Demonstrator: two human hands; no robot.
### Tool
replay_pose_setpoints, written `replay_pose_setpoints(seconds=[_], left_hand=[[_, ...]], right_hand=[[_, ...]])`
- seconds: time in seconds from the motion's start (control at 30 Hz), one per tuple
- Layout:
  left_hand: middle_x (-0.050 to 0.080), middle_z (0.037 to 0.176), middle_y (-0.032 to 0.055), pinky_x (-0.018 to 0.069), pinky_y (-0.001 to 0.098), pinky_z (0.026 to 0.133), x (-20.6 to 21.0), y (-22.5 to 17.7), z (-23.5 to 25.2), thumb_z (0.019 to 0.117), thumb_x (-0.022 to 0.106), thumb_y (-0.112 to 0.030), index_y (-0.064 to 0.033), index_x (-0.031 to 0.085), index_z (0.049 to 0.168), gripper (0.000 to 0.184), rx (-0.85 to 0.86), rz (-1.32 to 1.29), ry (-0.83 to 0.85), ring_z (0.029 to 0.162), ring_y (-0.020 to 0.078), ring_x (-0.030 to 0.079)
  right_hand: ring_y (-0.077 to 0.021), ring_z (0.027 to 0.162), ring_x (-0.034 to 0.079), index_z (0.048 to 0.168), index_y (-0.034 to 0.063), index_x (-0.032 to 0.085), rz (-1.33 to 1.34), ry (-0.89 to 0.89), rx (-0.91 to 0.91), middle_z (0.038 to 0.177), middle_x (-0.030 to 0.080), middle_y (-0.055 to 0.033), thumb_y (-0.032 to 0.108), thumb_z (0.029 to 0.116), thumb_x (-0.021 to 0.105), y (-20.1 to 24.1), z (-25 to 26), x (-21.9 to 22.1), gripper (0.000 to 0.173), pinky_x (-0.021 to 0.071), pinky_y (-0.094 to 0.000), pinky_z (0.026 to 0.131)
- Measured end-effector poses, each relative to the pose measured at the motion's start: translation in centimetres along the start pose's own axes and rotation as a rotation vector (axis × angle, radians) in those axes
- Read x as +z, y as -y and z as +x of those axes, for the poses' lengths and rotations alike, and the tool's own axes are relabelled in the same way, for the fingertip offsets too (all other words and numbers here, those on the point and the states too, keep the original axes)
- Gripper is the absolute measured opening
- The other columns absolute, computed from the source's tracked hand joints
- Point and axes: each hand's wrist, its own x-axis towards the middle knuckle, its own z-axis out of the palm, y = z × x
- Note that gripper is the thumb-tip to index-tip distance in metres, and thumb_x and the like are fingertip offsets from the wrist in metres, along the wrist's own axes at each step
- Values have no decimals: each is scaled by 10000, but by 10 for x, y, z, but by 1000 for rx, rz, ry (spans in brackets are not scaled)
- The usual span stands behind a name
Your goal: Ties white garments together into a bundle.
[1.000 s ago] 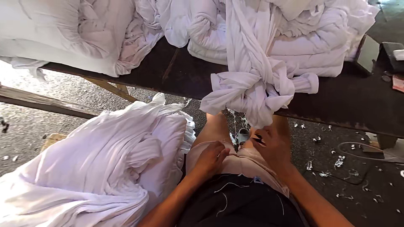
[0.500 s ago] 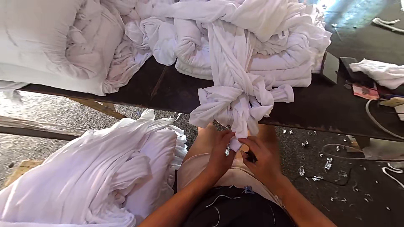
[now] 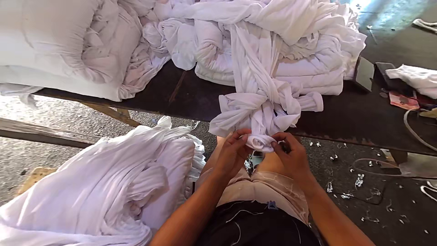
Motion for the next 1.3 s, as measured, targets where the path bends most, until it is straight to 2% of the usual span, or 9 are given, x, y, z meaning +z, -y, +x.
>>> replay_pose_setpoints(seconds=[0.23,0.43,0.53,0.63,0.8,0.9,0.97,1.07,1.3], left_hand=[[723,1036,79,592,368,876,-3,0,1,904,447,91,-50,668,1141,354,51,-62,32,940,170,713],[729,1034,78,592,359,885,-3,2,-6,880,555,46,-25,682,1118,279,79,-3,97,945,164,715],[738,1037,74,593,352,890,-3,3,-7,890,585,29,-34,701,1110,256,94,-13,152,952,157,720],[734,1036,67,586,347,896,-2,2,-8,892,594,9,-36,704,1107,246,104,-5,149,950,150,714],[739,1038,43,588,336,889,-11,0,-7,897,624,-14,-56,717,1103,230,190,65,175,950,128,712],[698,1188,-51,559,264,947,-12,2,-10,926,703,-99,-137,758,1139,223,372,406,336,1079,32,649],[624,1203,18,511,229,982,-6,4,-13,911,724,-89,-104,752,1127,219,503,674,364,1124,17,576],[604,1064,103,474,196,941,-1,9,-14,891,745,-110,-123,777,975,90,643,888,315,1055,38,557],[613,1194,-56,486,215,1014,-8,3,-20,922,740,-189,-199,754,960,42,560,717,294,1172,-20,546]], right_hand=[[17,666,518,1177,-64,620,-59,139,-43,951,664,-81,103,954,642,8,-10,9,280,448,-120,603],[42,717,536,1083,-54,657,-42,-51,-209,921,621,-68,171,999,625,12,-7,9,243,458,-80,639],[-58,742,601,1059,-39,681,-210,-77,-326,960,658,-139,239,973,681,13,-7,14,291,502,-140,647],[-187,753,685,1011,-14,711,-382,-43,-391,956,693,-177,144,944,666,10,-10,19,178,561,-256,629],[-73,817,635,985,16,650,-261,-44,-512,951,651,-119,118,990,626,27,-25,9,106,517,-122,735],[-32,841,615,1005,20,637,-214,-73,-530,963,629,-100,133,1007,620,38,-32,2,114,499,-90,758],[-35,844,612,1021,34,630,-221,-69,-555,968,622,-89,129,1012,609,42,-34,2,98,497,-92,761],[-55,840,636,1020,33,641,-248,-53,-552,963,647,-100,137,1013,610,41,-34,5,109,510,-110,749],[22,819,572,1135,19,656,-67,105,-391,1038,648,-96,199,1010,627,43,-23,-8,221,454,-62,698]])
